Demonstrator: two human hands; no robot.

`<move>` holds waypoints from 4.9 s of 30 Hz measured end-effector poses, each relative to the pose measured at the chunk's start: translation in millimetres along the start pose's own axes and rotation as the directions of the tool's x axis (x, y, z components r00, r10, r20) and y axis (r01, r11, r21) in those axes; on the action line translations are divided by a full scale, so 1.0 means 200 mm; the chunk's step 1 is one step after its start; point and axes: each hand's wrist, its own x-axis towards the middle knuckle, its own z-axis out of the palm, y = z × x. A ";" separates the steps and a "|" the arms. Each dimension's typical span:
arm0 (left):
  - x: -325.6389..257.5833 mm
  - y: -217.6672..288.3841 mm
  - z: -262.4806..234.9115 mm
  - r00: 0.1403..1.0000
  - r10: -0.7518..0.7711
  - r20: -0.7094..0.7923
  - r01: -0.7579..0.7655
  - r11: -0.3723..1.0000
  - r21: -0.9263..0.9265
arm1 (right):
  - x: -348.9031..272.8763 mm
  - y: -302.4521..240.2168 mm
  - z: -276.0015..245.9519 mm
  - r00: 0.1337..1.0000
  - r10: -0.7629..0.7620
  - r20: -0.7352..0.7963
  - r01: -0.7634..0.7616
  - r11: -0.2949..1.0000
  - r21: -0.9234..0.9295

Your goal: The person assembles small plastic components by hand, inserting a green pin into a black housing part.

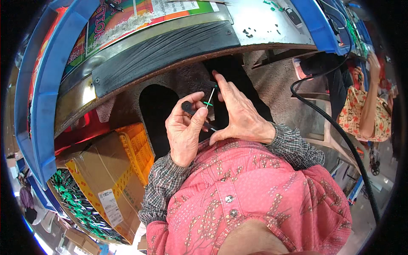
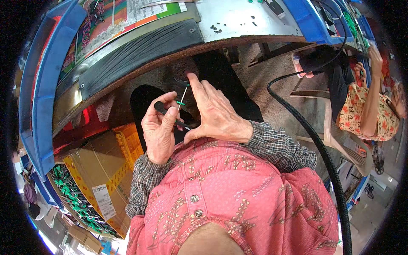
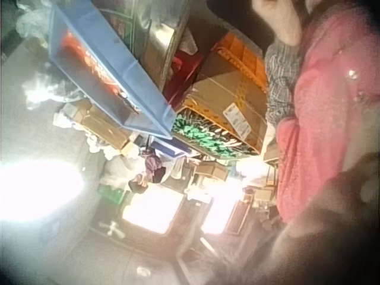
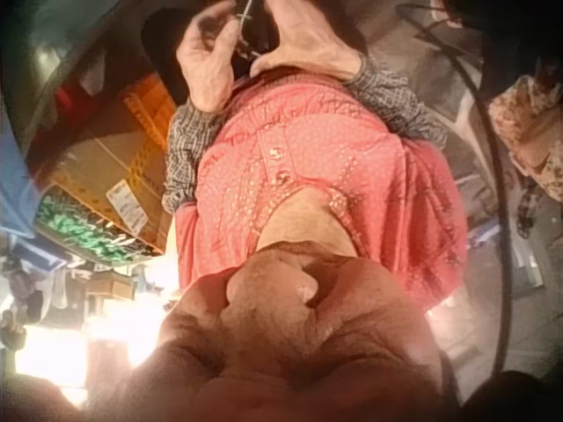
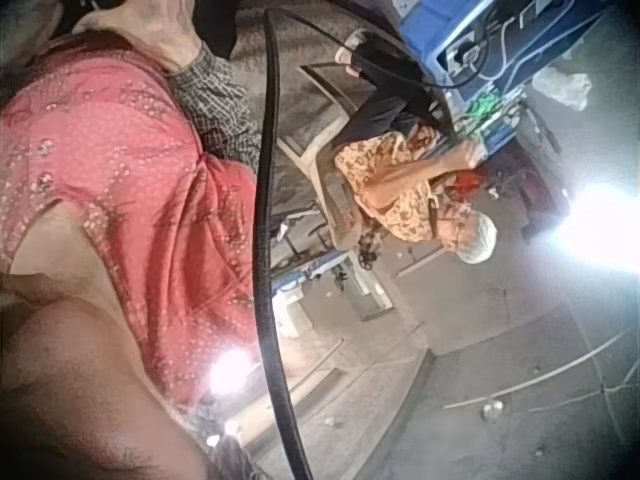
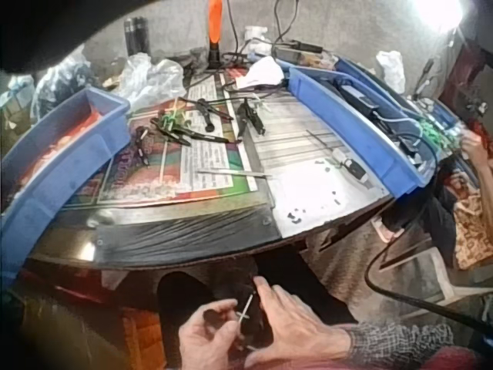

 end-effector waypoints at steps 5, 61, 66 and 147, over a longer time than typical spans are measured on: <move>-0.01 0.02 0.03 1.000 -0.017 -0.010 0.017 1.000 -0.026 | -0.01 -0.01 0.01 0.998 -0.015 -0.065 0.018 0.999 0.048; 0.08 0.08 0.07 0.985 0.167 0.044 -0.151 0.956 -0.250 | 0.00 -0.02 -0.04 0.987 -0.134 -0.083 0.142 0.986 0.088; 0.08 0.07 0.07 0.984 0.175 0.039 -0.161 0.956 -0.245 | 0.00 -0.01 -0.03 0.984 -0.148 -0.096 0.157 0.983 0.100; 0.07 0.08 0.06 0.962 0.269 -0.055 -0.274 0.950 -0.149 | 0.00 -0.07 0.00 0.991 -0.131 -0.022 0.132 0.947 0.293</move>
